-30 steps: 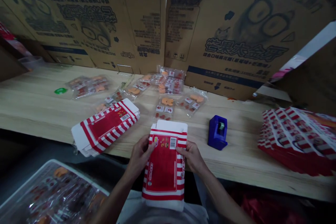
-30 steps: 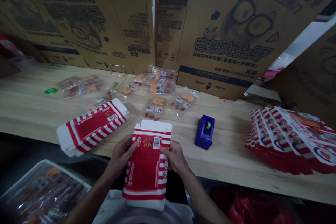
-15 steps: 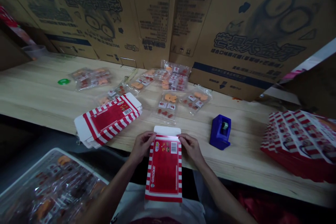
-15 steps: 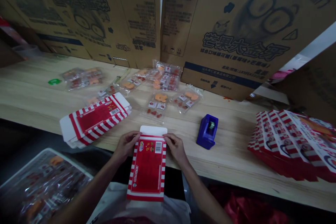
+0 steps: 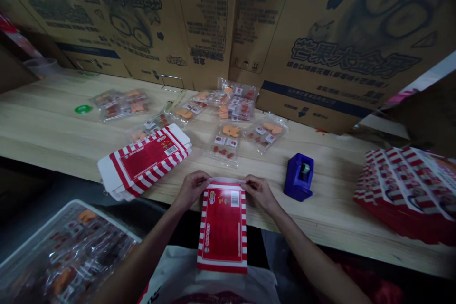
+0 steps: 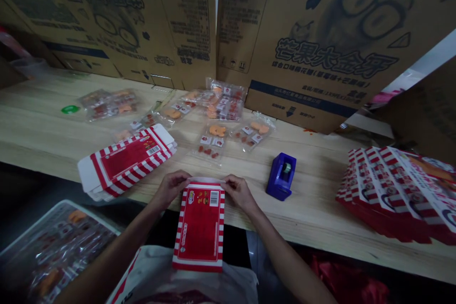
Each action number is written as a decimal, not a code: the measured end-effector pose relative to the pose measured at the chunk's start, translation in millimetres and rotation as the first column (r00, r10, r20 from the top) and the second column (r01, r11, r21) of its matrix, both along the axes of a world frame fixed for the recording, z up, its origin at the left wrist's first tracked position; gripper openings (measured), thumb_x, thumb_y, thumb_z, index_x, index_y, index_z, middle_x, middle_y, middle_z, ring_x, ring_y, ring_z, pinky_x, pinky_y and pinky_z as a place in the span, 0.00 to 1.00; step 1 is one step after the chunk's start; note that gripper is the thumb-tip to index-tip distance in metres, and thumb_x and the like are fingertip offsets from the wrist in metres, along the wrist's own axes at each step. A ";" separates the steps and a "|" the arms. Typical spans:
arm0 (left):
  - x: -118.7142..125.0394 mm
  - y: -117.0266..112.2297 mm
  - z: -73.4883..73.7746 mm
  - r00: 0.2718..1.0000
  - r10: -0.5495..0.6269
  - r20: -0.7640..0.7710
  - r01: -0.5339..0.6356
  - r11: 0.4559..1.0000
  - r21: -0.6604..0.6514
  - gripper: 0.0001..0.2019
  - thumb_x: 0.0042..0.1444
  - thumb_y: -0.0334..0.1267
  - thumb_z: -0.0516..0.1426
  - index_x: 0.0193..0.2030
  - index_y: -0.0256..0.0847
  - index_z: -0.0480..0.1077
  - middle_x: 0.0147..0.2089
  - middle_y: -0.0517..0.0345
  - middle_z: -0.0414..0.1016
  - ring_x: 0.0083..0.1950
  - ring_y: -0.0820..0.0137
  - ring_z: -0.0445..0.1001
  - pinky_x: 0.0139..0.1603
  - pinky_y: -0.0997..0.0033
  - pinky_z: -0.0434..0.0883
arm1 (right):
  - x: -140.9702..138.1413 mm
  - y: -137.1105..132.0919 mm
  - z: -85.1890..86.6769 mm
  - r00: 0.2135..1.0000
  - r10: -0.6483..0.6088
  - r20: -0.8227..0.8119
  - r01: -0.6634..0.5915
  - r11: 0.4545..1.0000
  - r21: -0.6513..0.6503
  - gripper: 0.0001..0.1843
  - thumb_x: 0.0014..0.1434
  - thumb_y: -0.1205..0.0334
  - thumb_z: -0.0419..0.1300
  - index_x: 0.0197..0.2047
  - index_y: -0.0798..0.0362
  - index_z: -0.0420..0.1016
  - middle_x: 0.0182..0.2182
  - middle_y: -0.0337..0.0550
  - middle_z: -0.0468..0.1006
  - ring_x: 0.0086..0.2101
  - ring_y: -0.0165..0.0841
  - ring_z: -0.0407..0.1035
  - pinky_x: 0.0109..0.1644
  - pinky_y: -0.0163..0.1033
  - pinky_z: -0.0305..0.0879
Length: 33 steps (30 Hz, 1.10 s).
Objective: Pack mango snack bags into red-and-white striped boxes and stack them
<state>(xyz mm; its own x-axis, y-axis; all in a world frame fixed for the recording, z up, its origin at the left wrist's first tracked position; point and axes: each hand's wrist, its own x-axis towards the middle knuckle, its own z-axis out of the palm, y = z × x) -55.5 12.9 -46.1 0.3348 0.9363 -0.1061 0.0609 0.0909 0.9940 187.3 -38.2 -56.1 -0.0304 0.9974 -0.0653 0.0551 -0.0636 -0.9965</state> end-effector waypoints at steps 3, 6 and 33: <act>-0.1 -1.7 3.3 0.993 -0.028 -0.111 0.036 0.997 0.065 0.11 0.47 0.42 0.62 0.24 0.35 0.72 0.26 0.58 0.73 0.30 0.72 0.69 0.32 0.75 0.66 | -0.9 -2.2 4.4 0.997 0.040 0.061 -0.044 0.997 0.057 0.17 0.53 0.47 0.64 0.31 0.55 0.78 0.31 0.43 0.80 0.32 0.34 0.71 0.37 0.37 0.66; 1.4 -2.0 12.2 0.981 -0.047 -0.189 0.069 0.992 0.108 0.14 0.51 0.42 0.59 0.21 0.35 0.70 0.22 0.60 0.69 0.27 0.74 0.66 0.29 0.77 0.63 | -1.3 -2.8 11.3 0.990 0.069 0.122 -0.075 0.996 0.039 0.20 0.57 0.46 0.60 0.27 0.55 0.77 0.26 0.41 0.78 0.28 0.32 0.70 0.33 0.35 0.65; -5.0 4.2 40.0 0.903 -0.173 -0.394 0.308 0.900 0.310 0.07 0.50 0.35 0.59 0.31 0.38 0.78 0.29 0.54 0.77 0.27 0.73 0.70 0.28 0.76 0.65 | 0.0 9.2 36.2 0.944 0.143 0.297 -0.171 0.983 0.069 0.11 0.51 0.57 0.66 0.37 0.53 0.80 0.31 0.44 0.81 0.31 0.36 0.75 0.33 0.37 0.69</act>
<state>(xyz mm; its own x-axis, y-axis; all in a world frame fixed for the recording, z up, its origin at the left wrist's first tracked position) -60.5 17.1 -6.1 0.5585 0.8268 0.0663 0.3821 -0.3274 0.8642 187.4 -29.0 -19.9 -0.1810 0.9835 -0.0021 0.3437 0.0612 -0.9371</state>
